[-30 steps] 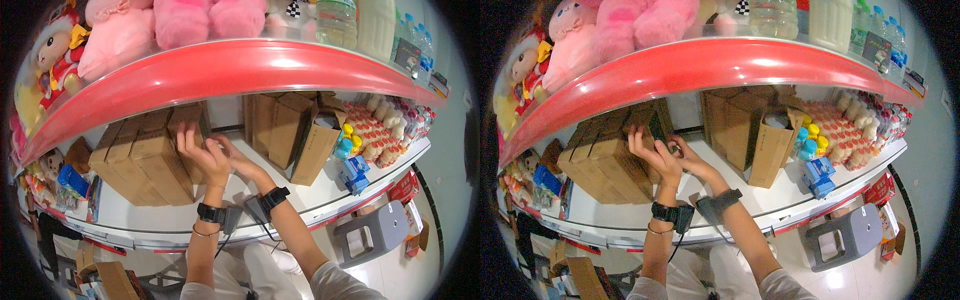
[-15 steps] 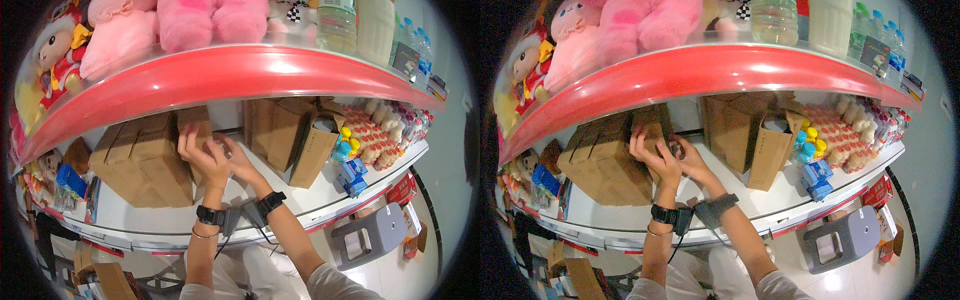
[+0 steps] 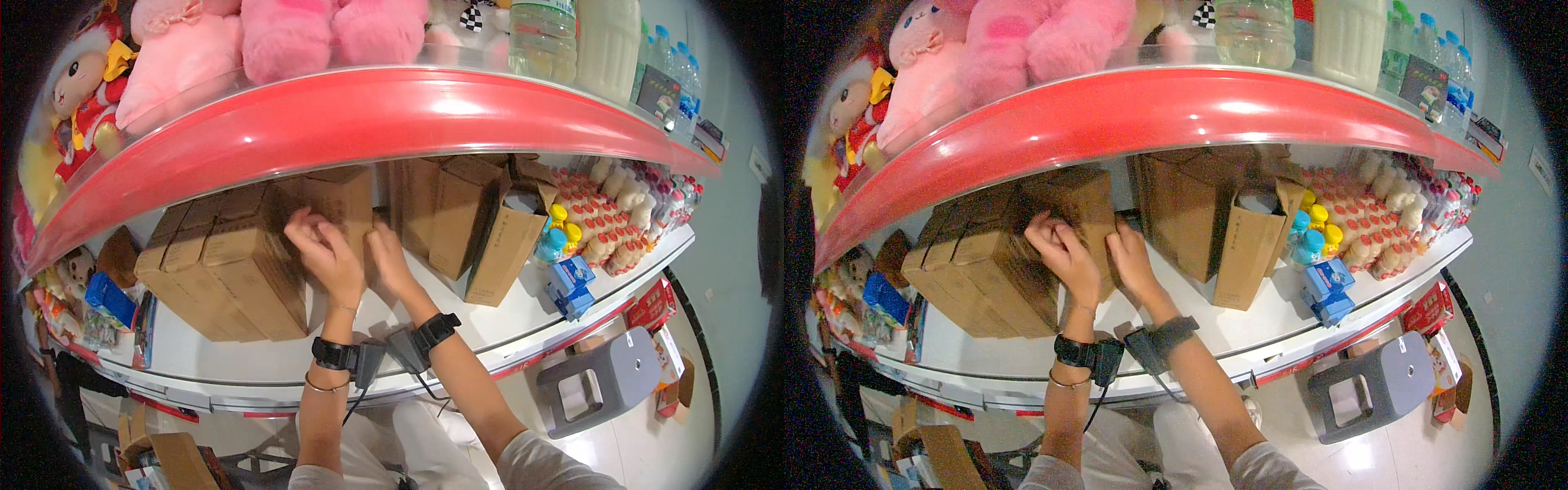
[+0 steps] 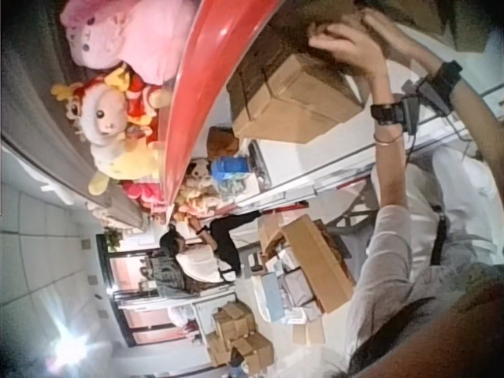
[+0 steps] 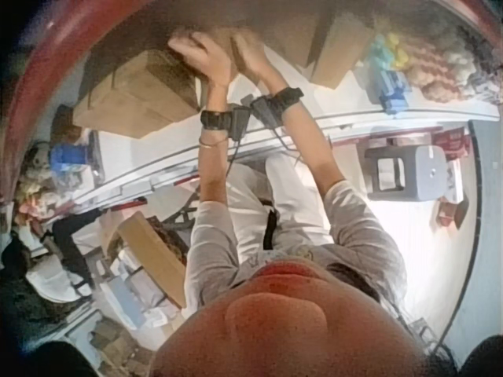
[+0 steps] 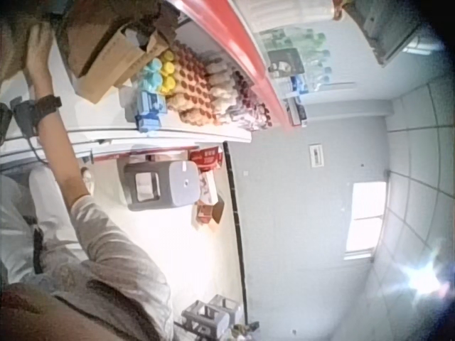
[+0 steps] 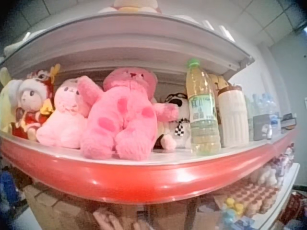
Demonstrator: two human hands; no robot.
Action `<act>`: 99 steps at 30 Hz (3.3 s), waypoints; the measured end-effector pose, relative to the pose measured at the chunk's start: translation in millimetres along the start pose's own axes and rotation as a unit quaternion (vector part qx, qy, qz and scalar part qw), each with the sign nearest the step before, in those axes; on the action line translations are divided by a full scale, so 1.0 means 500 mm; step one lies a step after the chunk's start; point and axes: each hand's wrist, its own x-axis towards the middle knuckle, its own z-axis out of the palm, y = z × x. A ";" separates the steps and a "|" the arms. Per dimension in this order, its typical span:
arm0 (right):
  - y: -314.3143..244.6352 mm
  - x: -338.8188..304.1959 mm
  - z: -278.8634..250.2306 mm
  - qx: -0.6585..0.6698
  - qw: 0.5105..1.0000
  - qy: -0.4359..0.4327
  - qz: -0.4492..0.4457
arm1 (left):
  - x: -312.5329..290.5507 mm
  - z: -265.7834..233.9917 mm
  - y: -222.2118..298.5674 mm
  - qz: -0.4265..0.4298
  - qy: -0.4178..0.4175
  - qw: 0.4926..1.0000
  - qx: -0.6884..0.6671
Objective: The person reorganizes boxes on a shelf by hand, sliding them along the shelf surface and turning them to align in a row.
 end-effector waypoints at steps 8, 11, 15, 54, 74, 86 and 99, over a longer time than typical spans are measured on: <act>-0.045 -0.004 0.003 0.005 0.997 0.076 0.025 | 0.004 0.000 -0.050 0.149 0.029 0.950 0.272; -0.047 -0.004 0.012 0.016 0.997 0.070 -0.037 | -0.001 0.000 -0.059 0.072 -0.019 0.983 0.170; -0.071 -0.017 0.016 -0.002 0.992 0.095 -0.079 | -0.001 -0.007 -0.042 0.071 -0.024 0.981 0.177; -0.002 -0.023 0.026 -0.035 0.992 -0.115 0.032 | 0.019 -0.022 -0.051 0.234 -0.087 0.840 0.483; 0.037 -0.063 -0.010 -0.001 0.986 -0.107 0.125 | 0.018 -0.045 -0.052 0.323 -0.073 0.795 0.509; -0.033 -0.209 -0.163 0.001 0.992 -0.101 0.070 | -0.037 -0.060 0.078 0.255 -0.151 0.829 0.474; -0.060 -0.217 -0.162 0.155 0.982 -0.045 0.099 | -0.188 -0.182 -0.026 -0.001 -0.365 0.884 0.291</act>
